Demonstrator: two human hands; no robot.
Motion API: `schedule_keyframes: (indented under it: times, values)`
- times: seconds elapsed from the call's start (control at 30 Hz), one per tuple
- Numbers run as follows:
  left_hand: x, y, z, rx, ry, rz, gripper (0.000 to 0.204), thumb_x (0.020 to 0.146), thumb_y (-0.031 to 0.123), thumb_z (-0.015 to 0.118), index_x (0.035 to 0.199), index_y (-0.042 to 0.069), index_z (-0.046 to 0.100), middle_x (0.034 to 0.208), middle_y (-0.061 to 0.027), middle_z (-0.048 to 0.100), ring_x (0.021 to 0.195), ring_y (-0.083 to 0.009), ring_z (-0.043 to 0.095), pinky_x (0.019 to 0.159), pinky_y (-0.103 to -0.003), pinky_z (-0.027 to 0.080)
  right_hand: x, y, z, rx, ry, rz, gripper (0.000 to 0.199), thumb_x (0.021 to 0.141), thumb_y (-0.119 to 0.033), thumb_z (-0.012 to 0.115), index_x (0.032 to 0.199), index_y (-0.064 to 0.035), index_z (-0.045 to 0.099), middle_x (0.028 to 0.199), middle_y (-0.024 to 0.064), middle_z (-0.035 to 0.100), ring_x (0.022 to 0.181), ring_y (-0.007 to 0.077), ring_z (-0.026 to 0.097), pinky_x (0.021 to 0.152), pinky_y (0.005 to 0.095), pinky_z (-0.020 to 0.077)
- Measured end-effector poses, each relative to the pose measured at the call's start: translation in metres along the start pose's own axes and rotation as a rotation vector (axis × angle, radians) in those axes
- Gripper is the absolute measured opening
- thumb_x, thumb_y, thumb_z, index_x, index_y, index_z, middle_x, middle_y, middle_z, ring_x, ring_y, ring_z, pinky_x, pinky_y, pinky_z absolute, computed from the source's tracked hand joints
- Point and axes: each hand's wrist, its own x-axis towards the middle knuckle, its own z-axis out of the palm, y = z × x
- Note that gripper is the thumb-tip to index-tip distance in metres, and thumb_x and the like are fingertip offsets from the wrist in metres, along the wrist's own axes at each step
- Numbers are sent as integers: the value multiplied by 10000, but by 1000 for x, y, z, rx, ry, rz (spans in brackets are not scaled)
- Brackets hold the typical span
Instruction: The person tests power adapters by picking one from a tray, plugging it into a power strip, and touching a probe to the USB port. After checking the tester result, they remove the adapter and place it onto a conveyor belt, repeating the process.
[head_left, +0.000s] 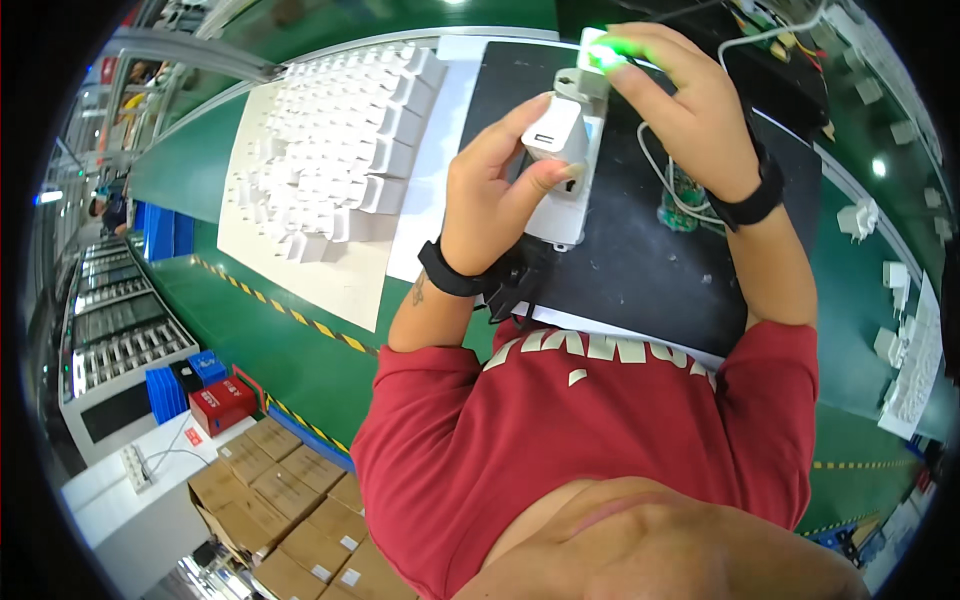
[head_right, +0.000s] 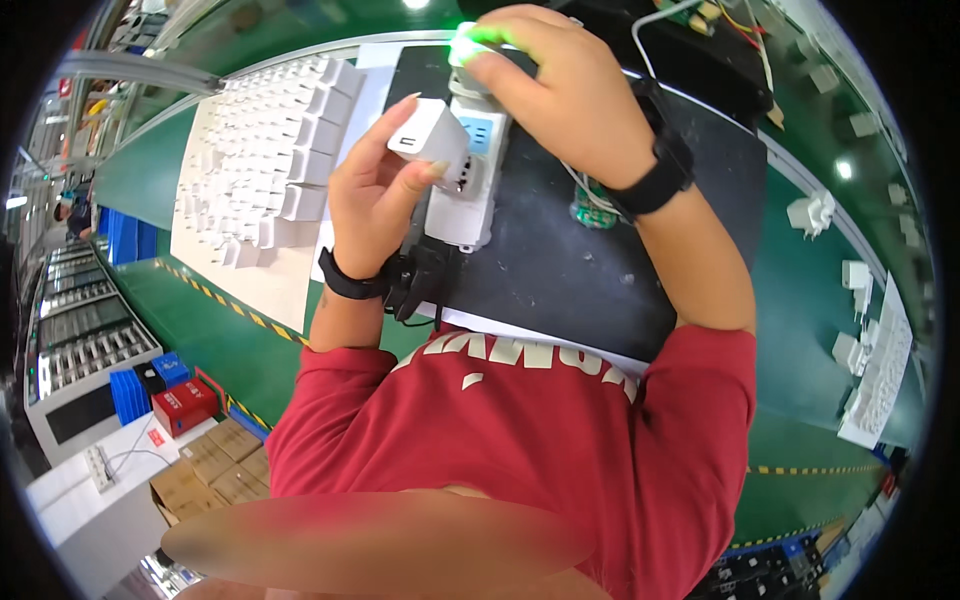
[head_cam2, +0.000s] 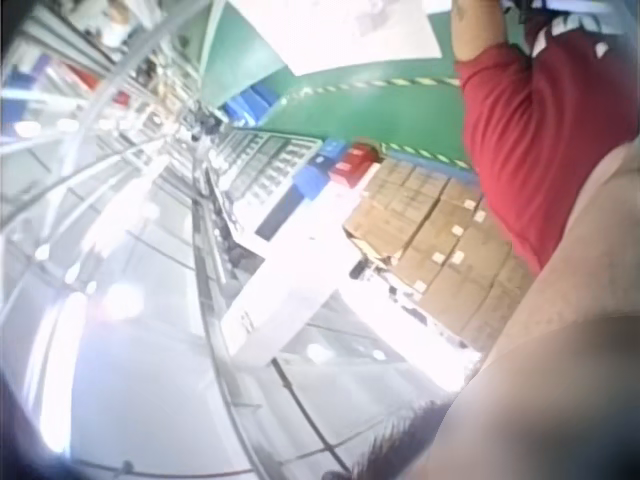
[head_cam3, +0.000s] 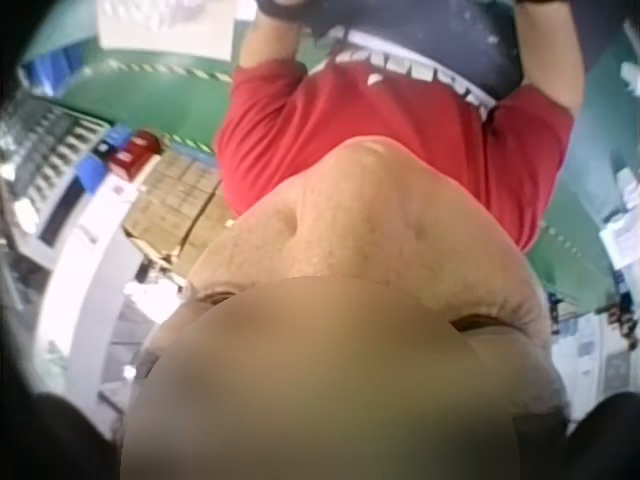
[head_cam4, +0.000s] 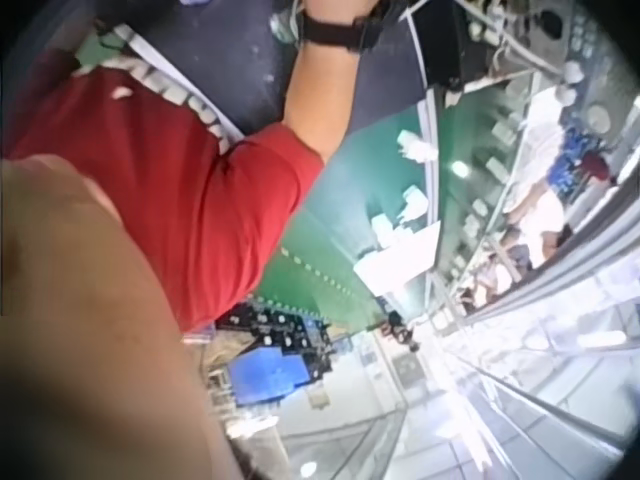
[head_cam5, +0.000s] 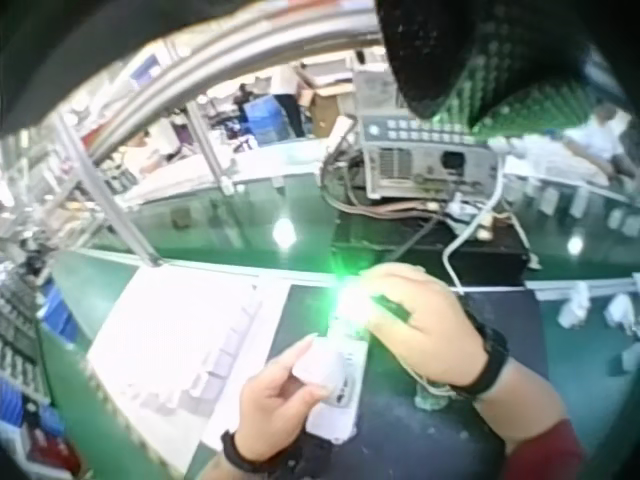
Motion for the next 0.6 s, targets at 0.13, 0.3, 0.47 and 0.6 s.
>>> schedule_keyframes:
  times: [0.13, 0.3, 0.47, 0.6]
  values:
    - [0, -6, 2, 293, -48, 223, 549, 719, 116, 782, 1195, -20, 544, 1102, -151, 627, 944, -232, 634, 820, -315, 503, 0, -4, 8, -198, 96, -51, 211, 807, -128, 656, 977, -3, 657, 1066, 100, 635, 977, 261, 594, 864, 329, 454]
    - [-1, -2, 2, 184, -78, 127, 655, 690, 174, 822, 1226, -43, 513, 1176, -138, 579, 1067, -200, 568, 947, -332, 441, 8, 1, 19, -382, 260, -332, 119, 775, -166, 670, 845, -72, 653, 937, 72, 639, 879, 288, 596, 875, 386, 460]
    - [8, -1, -5, 337, -233, 231, 664, 695, 286, 797, 1225, 27, 493, 1236, -173, 507, 1135, -339, 497, 967, -380, 394, 11, 7, 27, -513, 305, -403, 194, 785, -146, 659, 928, -23, 614, 922, 75, 622, 905, 274, 604, 871, 379, 483]
    - [14, -9, -6, 364, -271, 286, 605, 757, 345, 751, 1212, 42, 491, 1489, -218, 258, 1391, -383, 221, 1092, -427, 247, 13, 8, 27, -511, 300, -392, 205, 783, -151, 664, 917, -8, 605, 922, 95, 613, 909, 274, 602, 862, 379, 483]
